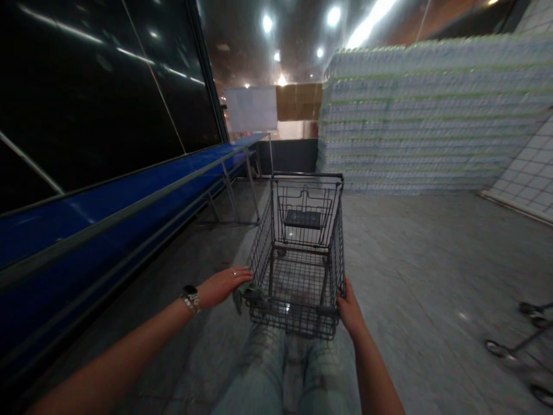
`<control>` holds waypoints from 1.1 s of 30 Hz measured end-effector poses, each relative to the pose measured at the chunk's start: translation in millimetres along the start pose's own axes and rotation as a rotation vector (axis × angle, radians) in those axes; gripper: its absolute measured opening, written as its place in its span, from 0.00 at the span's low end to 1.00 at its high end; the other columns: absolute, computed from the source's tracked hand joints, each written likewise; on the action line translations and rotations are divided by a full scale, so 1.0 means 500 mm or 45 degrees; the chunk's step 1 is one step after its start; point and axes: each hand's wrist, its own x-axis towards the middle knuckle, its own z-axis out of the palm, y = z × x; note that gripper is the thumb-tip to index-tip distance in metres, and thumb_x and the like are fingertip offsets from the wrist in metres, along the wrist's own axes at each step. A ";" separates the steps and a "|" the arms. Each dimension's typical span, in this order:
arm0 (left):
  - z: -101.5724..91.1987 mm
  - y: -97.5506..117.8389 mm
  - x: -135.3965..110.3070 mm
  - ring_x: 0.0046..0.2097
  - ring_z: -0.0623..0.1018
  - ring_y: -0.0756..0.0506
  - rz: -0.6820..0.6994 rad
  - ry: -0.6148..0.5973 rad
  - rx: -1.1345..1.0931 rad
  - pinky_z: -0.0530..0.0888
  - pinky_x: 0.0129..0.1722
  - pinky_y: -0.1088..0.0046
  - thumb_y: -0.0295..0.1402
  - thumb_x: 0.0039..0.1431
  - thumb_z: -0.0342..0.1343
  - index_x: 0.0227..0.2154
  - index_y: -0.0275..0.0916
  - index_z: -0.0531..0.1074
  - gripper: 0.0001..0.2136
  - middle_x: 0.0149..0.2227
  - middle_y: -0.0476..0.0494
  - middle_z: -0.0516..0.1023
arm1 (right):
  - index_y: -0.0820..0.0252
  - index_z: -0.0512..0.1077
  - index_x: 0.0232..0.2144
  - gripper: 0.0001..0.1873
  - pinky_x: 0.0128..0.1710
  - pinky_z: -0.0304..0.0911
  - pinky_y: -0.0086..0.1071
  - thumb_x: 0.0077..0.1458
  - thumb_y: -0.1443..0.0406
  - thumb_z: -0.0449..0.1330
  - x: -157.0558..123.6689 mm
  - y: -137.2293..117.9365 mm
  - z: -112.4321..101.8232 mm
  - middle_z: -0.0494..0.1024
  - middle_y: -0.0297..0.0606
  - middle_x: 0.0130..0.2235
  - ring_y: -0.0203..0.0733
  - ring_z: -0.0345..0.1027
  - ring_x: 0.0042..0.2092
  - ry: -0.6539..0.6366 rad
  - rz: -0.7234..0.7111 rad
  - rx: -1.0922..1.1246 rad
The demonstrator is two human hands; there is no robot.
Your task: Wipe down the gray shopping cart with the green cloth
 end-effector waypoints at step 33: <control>0.030 0.188 0.185 0.37 0.81 0.42 0.230 -0.298 0.187 0.77 0.39 0.69 0.43 0.54 0.65 0.33 0.39 0.77 0.12 0.33 0.40 0.81 | 0.70 0.57 0.63 0.46 0.66 0.49 0.51 0.46 0.53 0.60 0.098 -0.028 -0.046 0.62 0.63 0.63 0.62 0.50 0.67 0.724 0.172 -0.439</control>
